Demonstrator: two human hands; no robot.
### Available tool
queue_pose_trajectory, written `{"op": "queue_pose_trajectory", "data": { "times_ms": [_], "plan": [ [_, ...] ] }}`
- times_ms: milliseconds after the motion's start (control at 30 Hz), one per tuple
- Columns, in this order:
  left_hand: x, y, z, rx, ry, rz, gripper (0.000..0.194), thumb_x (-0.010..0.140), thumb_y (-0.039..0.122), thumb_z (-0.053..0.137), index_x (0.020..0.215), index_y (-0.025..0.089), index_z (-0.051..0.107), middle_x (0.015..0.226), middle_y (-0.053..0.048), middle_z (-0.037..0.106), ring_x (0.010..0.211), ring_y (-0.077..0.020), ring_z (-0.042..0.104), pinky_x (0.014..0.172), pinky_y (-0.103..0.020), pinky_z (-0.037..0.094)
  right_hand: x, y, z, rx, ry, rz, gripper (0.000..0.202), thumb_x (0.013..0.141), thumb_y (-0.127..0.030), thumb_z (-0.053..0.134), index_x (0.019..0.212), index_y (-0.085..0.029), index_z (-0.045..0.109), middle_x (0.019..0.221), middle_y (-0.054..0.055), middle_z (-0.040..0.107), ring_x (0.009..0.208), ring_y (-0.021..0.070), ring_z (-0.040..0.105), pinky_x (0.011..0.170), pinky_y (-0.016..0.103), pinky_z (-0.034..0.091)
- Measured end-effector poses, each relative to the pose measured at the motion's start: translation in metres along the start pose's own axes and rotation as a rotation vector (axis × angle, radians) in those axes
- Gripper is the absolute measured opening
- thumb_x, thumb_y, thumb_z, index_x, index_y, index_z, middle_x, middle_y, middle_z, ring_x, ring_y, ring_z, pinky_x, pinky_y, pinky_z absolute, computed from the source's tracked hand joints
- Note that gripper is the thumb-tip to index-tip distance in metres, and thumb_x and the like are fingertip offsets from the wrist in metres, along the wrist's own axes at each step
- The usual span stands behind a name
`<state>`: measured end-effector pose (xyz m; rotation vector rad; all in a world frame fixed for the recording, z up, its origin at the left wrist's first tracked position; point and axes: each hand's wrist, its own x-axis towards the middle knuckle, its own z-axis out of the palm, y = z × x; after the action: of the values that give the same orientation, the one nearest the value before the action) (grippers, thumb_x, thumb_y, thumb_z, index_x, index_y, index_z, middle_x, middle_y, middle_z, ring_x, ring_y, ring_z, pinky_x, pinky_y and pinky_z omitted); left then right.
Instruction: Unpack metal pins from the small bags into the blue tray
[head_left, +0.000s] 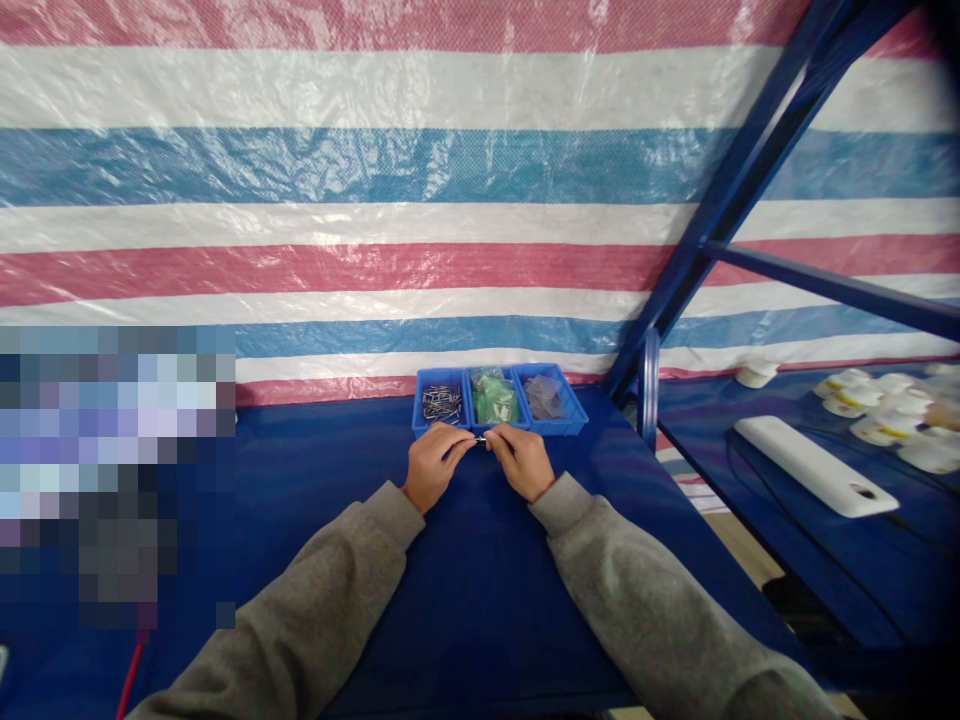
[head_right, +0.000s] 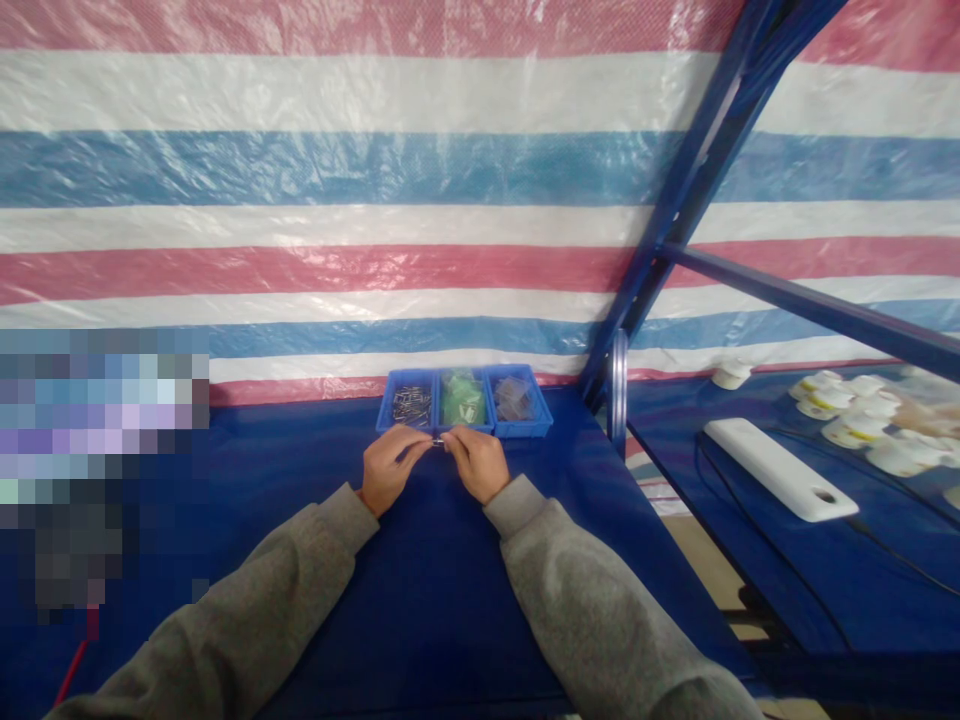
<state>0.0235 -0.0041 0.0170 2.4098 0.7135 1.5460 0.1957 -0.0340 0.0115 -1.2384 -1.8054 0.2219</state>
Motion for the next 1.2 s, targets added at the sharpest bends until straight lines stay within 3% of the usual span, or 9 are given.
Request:
{"op": "queue_pose_trajectory", "data": {
  "times_ms": [167,300,433,633,933,1100,1200],
  "plan": [
    [0.003,0.004,-0.003,0.036,0.021,0.002,0.01,0.086,0.025,0.057,0.084,0.017,0.063,0.079,-0.005,0.067,0.078,-0.0157,0.061,0.076,-0.032,0.049,0.0,0.005,0.003,-0.044,0.0,0.005,0.041,0.095,-0.039,0.037,0.066,-0.019,0.059,0.059,0.001,0.061,0.057,0.0126,0.059,0.061,0.023,0.041],
    [0.003,0.001,-0.007,0.24,0.162,-0.035,0.007,0.083,0.025,0.061,0.083,0.019,0.065,0.086,-0.004,0.066,0.089,-0.0189,0.059,0.085,-0.037,0.042,0.001,0.012,0.006,-0.126,-0.014,0.044,0.034,0.093,-0.036,0.042,0.071,-0.019,0.063,0.063,0.002,0.064,0.058,0.0135,0.06,0.058,0.023,0.04],
    [0.004,-0.006,-0.007,0.389,0.258,-0.108,0.006,0.082,0.025,0.063,0.084,0.022,0.067,0.098,-0.006,0.062,0.102,-0.023,0.053,0.094,-0.042,0.036,0.0,0.018,0.01,-0.244,-0.131,0.119,0.017,0.086,-0.028,0.053,0.08,-0.022,0.067,0.061,-0.001,0.064,0.057,0.0137,0.059,0.055,0.023,0.038],
    [0.006,-0.011,-0.002,0.394,0.151,-0.21,0.021,0.087,0.023,0.053,0.106,0.023,0.063,0.117,-0.009,0.054,0.116,-0.0256,0.045,0.1,-0.045,0.031,-0.002,0.018,0.014,-0.404,-0.262,0.196,0.011,0.083,-0.026,0.057,0.09,-0.025,0.066,0.069,0.0,0.068,0.065,0.0162,0.063,0.055,0.024,0.035],
    [0.003,-0.008,-0.001,0.333,0.039,-0.137,0.015,0.089,0.021,0.05,0.094,0.02,0.065,0.103,-0.007,0.061,0.105,-0.0211,0.053,0.093,-0.039,0.037,0.0,0.009,0.011,-0.494,-0.384,0.116,0.01,0.089,-0.022,0.048,0.09,-0.021,0.058,0.078,0.005,0.07,0.069,0.0175,0.064,0.054,0.025,0.031],
    [0.001,-0.008,0.0,0.274,-0.075,-0.04,0.014,0.087,0.024,0.056,0.097,0.02,0.066,0.094,-0.004,0.067,0.1,-0.0187,0.056,0.091,-0.037,0.038,0.002,0.004,0.002,-0.489,-0.316,0.1,0.015,0.094,-0.025,0.04,0.096,-0.02,0.054,0.075,0.003,0.069,0.066,0.0167,0.064,0.053,0.024,0.03],
    [0.0,-0.009,0.001,0.231,-0.086,0.008,0.013,0.087,0.023,0.057,0.095,0.02,0.067,0.089,-0.002,0.069,0.094,-0.0171,0.058,0.086,-0.035,0.039,0.003,0.004,-0.003,-0.486,-0.255,0.118,0.019,0.095,-0.027,0.036,0.097,-0.019,0.053,0.072,0.004,0.068,0.062,0.0169,0.063,0.052,0.024,0.029]
  ]
}}
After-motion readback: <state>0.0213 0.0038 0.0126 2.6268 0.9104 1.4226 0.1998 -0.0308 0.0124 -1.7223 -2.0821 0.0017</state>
